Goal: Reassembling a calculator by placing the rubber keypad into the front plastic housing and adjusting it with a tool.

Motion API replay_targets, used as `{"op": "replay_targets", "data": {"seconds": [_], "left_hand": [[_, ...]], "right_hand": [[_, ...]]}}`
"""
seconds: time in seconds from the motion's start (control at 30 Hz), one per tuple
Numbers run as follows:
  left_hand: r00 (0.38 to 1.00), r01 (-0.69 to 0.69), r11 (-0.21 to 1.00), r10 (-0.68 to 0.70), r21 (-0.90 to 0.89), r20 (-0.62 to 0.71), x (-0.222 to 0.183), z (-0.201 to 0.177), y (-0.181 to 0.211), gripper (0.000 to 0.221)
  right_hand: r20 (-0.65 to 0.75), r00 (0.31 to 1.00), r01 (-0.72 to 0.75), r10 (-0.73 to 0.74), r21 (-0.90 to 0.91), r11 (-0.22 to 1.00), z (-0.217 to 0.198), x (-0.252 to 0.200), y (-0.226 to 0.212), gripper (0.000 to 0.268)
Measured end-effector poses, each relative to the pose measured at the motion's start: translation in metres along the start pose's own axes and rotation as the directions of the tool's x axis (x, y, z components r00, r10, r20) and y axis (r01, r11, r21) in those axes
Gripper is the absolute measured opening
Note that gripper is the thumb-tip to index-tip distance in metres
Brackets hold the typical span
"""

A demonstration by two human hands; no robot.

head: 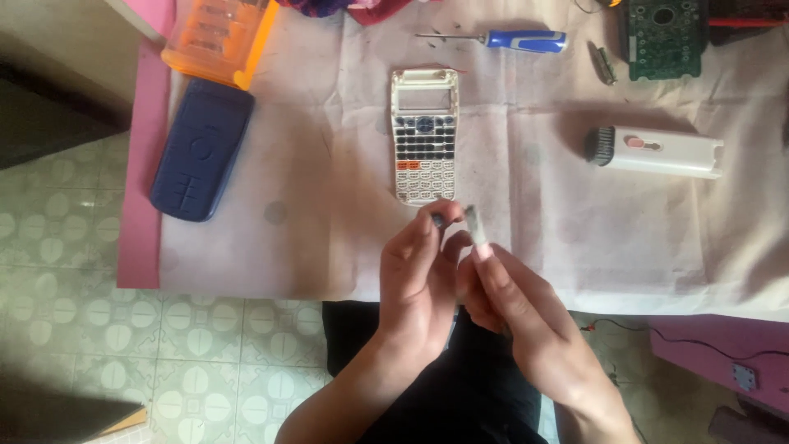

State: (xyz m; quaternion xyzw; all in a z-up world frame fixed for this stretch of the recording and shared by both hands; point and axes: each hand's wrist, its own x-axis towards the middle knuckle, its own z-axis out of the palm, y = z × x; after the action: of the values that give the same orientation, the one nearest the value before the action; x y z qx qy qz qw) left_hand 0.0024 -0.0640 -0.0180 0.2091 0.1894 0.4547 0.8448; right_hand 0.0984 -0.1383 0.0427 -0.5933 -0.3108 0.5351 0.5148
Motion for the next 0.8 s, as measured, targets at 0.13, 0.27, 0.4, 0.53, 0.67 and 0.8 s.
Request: {"op": "replay_targets", "data": {"seconds": [0.13,0.27,0.4,0.53,0.67,0.8], "left_hand": [[0.998,0.056,0.994,-0.053,0.090,-0.041,-0.004,0.003,0.000,0.031],[0.997,-0.007,0.993,0.015,0.114,-0.070,-0.004,0.002,-0.004,0.021],[0.982,0.060,0.989,-0.034,0.138,-0.187,0.000,0.003,-0.002,0.025],[0.989,0.063,0.998,-0.060,0.013,-0.137,0.005,0.003,0.002,0.017],[0.979,0.179,0.982,-0.184,-0.068,-0.085,-0.010,0.002,-0.007,0.021],[0.979,0.203,0.979,-0.204,0.018,0.026,-0.018,0.016,0.004,0.026]], "right_hand": [[-0.026,1.000,0.003,-0.008,-0.169,0.986,0.005,0.003,0.003,0.044],[-0.030,0.997,0.056,-0.067,-0.280,0.958,0.007,0.003,0.009,0.040],[-0.037,0.999,0.019,-0.031,-0.300,0.954,0.005,0.000,0.015,0.043],[-0.109,0.989,0.065,-0.095,-0.248,0.967,-0.009,-0.008,0.024,0.035],[-0.188,0.736,0.373,-0.650,-0.688,0.622,-0.013,-0.006,0.031,0.037],[-0.020,0.637,0.556,-0.771,-0.680,0.477,-0.029,0.000,0.034,0.026]]}}
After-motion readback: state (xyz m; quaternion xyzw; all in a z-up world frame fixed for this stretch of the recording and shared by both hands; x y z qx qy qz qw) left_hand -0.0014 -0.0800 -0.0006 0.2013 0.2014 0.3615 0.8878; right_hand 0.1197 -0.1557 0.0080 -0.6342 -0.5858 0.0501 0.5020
